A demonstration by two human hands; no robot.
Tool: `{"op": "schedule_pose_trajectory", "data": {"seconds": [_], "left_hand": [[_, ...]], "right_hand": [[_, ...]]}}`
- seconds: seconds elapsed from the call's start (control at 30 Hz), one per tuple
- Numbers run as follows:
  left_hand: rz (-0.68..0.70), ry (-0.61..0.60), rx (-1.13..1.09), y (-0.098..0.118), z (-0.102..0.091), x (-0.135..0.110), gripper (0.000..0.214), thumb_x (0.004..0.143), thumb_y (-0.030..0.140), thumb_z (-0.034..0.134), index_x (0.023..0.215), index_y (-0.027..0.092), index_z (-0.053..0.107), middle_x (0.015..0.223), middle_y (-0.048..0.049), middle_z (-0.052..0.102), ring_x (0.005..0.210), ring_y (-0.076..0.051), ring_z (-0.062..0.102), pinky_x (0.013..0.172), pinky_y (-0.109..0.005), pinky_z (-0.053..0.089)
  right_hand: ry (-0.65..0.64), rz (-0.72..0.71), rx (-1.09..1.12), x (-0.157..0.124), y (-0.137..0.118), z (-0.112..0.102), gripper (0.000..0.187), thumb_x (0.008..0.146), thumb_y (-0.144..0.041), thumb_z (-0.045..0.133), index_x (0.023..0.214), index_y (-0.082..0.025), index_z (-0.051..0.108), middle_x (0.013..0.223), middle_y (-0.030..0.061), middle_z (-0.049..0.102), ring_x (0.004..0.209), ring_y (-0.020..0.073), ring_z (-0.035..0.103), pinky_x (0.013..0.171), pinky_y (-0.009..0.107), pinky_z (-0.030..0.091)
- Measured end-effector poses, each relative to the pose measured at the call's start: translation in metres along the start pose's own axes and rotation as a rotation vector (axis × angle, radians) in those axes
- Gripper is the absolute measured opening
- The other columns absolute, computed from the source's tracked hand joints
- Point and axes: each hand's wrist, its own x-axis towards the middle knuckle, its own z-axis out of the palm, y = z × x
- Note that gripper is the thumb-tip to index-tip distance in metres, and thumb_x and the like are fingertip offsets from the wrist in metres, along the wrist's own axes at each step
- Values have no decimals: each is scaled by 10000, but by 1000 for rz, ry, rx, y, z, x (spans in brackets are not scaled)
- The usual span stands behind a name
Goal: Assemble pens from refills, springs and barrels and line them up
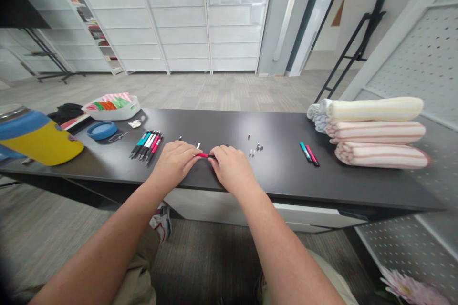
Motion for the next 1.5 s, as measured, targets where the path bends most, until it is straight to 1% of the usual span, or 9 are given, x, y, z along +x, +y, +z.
{"op": "schedule_pose_trajectory", "data": {"seconds": [0.1,0.23,0.33,0.5,0.67,0.93,1.13,1.33,1.5], "left_hand": [[9,5,8,0,0,0,175,1040,302,594,1138,239,723,1163,-66,770,1103,-265,648,996,-446,434],[8,20,7,1,0,0,172,1031,289,608,1136,237,733,1153,-68,773,1099,-260,651,996,-450,441],[16,20,5,1,0,0,163,1023,284,622,1129,237,737,1149,-69,773,1100,-259,654,992,-448,444],[17,28,9,0,1,0,157,1028,283,618,1129,236,730,1145,-62,774,1093,-260,654,984,-443,444],[29,24,12,1,0,0,149,1029,284,620,1120,233,727,1144,-59,773,1095,-258,651,984,-438,442],[31,30,12,1,0,0,149,1028,284,622,1125,235,725,1141,-52,772,1089,-254,649,982,-435,441],[37,25,0,1,-1,0,149,1023,287,628,1110,234,737,1137,-68,775,1088,-257,658,982,-437,450],[34,37,1,1,-1,1,133,1009,263,647,1096,230,743,1126,-63,782,1081,-257,660,988,-442,450],[54,68,10,2,-2,0,125,1020,270,636,1073,223,740,1094,-56,790,1067,-257,663,979,-436,449]], "right_hand": [[-26,3,-42,0,-1,-1,200,1089,-335,531,1060,-212,686,1033,79,756,972,252,681,857,371,464],[-39,-4,-32,0,-2,-2,193,1081,-351,552,1135,-212,675,1074,76,759,992,245,686,856,362,448],[-64,1,-73,0,-3,-3,241,1105,-340,491,1060,-210,690,1046,82,763,989,248,690,828,365,433],[-50,0,-47,0,-3,-2,209,1088,-373,544,1140,-216,670,1096,68,763,1008,236,690,840,356,429],[-70,14,-114,0,-2,0,299,1122,-368,456,1006,-211,682,1018,58,764,976,235,695,782,357,400],[-50,5,-99,0,-2,2,257,1111,-355,501,1012,-209,688,1019,47,771,974,223,698,761,350,389],[-62,12,-125,1,0,3,329,1122,-342,463,936,-196,693,932,57,764,903,228,691,752,353,381],[-55,-16,-46,-1,-1,-1,252,1091,-384,550,1014,-205,710,990,49,775,944,218,698,777,343,396],[-51,-29,-52,-1,-1,0,315,1106,-367,505,928,-201,706,930,45,769,877,211,686,746,340,389]]}}
